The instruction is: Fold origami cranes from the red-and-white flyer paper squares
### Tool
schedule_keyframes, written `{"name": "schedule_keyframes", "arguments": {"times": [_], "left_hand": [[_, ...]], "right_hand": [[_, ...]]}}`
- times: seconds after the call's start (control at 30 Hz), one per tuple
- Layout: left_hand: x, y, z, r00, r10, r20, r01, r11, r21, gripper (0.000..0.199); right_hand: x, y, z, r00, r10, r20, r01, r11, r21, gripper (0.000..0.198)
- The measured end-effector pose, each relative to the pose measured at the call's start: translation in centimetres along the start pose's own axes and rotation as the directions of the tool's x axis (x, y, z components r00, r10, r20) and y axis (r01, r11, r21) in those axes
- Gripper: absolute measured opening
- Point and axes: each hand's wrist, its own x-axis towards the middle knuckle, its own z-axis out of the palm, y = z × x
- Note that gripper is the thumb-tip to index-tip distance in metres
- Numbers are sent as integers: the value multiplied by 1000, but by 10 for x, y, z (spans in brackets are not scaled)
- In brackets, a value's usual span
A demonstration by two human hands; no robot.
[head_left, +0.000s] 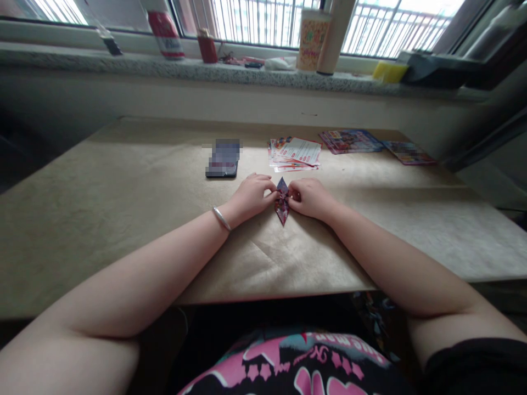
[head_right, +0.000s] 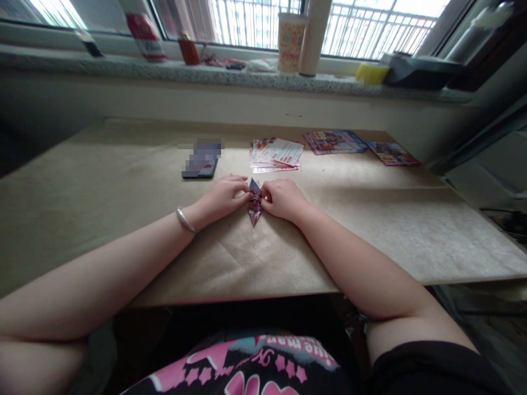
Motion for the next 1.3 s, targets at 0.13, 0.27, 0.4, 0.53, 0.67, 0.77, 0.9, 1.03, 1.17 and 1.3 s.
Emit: {"name": "schedule_keyframes", "arguments": {"times": [0.13, 0.27, 0.4, 0.53, 0.67, 0.77, 0.9, 1.03, 1.17, 1.3], "left_hand": [[0, 0, -1, 1000, 11, 9, -11, 1000, -7, 23], [0, 2, -3, 999, 33, 33, -32, 999, -25, 25], [1, 2, -2, 999, 24, 42, -24, 1000, -2, 24], [1, 4, -3, 999, 38, 32, -39, 999, 30, 22], [0, 10, -5, 996, 76, 46, -79, 995, 60, 24], [0, 12, -5, 998, 52, 38, -55, 996, 67, 25], [0, 10, -3, 999, -10, 39, 10, 1000, 8, 25], [0, 8, -2, 999, -43, 30, 42, 999, 11, 25], [-2, 8, -5, 999, -19, 29, 17, 999, 52, 23], [-6, 8, -9, 998, 53, 41, -56, 996, 70, 22]], "right_hand": [[-1, -1, 1, 998, 55, 16, -56, 997, 43, 11], [2, -1, 0, 992, 100, 80, -105, 993, 55, 16], [4, 1, -3, 993, 70, 98, -76, 995, 58, 17], [3, 6, -4, 988, 121, 97, -135, 977, 163, 20], [3, 11, 0, 978, 181, 107, -205, 932, 299, 32], [4, 11, 4, 974, 218, 63, -227, 923, 310, 27], [5, 9, 5, 962, 268, 62, -274, 915, 297, 22], [5, 7, 5, 953, 295, 65, -302, 916, 265, 22], [4, 7, 6, 948, 315, 48, -317, 916, 247, 22], [4, 7, 7, 944, 328, 39, -327, 912, 248, 22]]}}
